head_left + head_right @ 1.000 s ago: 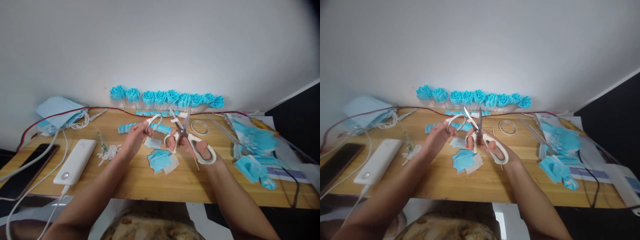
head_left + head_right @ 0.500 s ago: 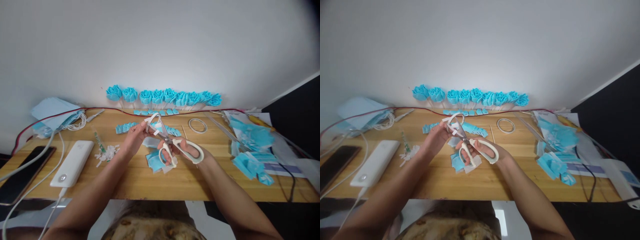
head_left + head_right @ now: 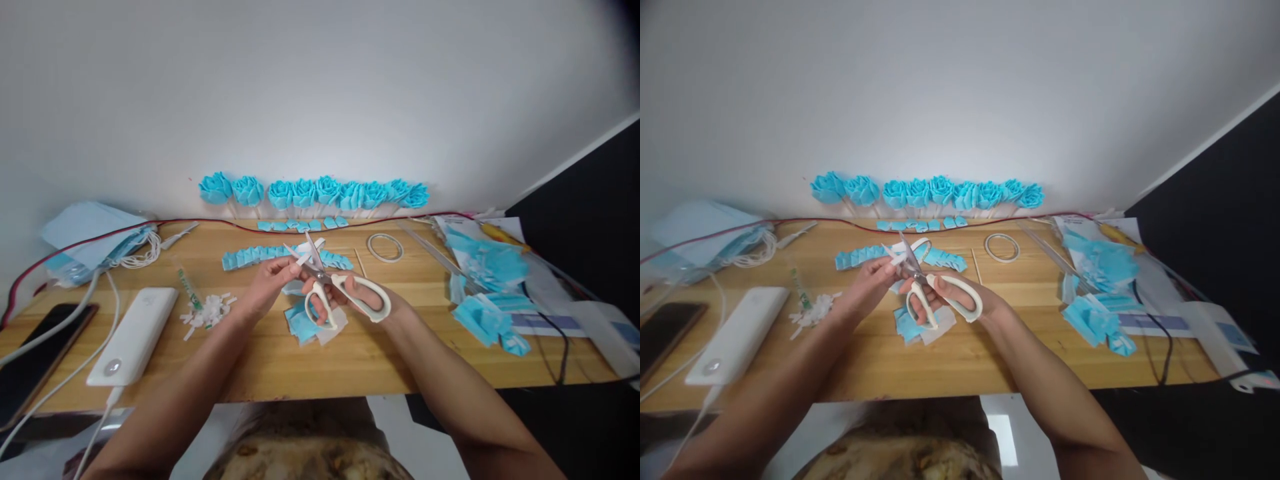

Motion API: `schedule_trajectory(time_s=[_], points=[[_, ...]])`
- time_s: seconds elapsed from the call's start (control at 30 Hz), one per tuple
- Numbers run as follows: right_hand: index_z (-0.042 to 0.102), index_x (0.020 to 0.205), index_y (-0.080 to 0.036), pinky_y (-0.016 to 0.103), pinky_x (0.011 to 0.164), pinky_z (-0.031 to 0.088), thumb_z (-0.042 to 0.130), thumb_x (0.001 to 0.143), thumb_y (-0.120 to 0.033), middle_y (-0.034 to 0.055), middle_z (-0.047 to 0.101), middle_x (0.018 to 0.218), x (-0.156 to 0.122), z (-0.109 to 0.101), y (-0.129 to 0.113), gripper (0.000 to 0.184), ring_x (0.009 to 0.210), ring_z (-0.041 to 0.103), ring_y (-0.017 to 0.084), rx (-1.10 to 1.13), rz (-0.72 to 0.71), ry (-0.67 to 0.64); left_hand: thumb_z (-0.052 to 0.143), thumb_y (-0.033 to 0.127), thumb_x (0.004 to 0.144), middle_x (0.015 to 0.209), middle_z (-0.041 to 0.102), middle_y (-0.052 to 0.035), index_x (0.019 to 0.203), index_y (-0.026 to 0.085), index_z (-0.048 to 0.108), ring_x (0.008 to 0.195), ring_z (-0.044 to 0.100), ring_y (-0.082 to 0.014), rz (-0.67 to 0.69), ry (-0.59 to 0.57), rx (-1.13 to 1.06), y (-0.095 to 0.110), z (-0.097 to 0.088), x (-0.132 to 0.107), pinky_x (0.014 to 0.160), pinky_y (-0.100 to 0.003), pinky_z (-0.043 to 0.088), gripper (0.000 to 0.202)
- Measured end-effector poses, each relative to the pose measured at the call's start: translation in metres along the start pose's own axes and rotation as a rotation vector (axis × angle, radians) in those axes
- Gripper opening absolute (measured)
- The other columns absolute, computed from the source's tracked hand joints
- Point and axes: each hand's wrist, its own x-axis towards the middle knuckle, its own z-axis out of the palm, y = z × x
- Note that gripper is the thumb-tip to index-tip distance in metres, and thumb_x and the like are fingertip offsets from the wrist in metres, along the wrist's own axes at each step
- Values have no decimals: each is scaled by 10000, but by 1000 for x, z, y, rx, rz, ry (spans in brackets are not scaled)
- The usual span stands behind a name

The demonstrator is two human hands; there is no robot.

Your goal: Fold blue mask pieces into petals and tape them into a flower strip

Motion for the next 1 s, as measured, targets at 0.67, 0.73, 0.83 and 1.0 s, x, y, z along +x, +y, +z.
schedule_trajectory(time_s=[0.67,0.73,0.83,1.0], points=[[663,1056,-111,253,540,534,553,857,-719,29,594,769,2,5,-2,649,607,597,124,114,-4,48,771,555,746,667,585,-4,695,142,664,699,526,-147,-30,-35,67,9,5,-1,732,-272,408,430],[662,1044,-105,246,516,519,568,842,-728,28,588,763,2,4,-3,661,588,585,119,125,-10,71,779,539,747,692,616,-11,715,146,685,722,549,-154,-21,-44,65,9,3,-1,750,-277,419,405],[659,1025,-100,240,482,499,581,813,-753,24,585,741,3,3,-2,691,558,556,110,152,-8,103,781,504,759,749,668,-25,751,158,721,742,570,-162,-8,-5,103,9,1,-1,754,-279,428,351],[678,982,-115,221,447,462,596,821,-731,-4,566,674,3,3,-2,642,513,539,99,173,9,114,708,476,828,702,679,-31,691,159,726,703,568,-158,8,52,224,12,4,-1,729,-279,428,346]])
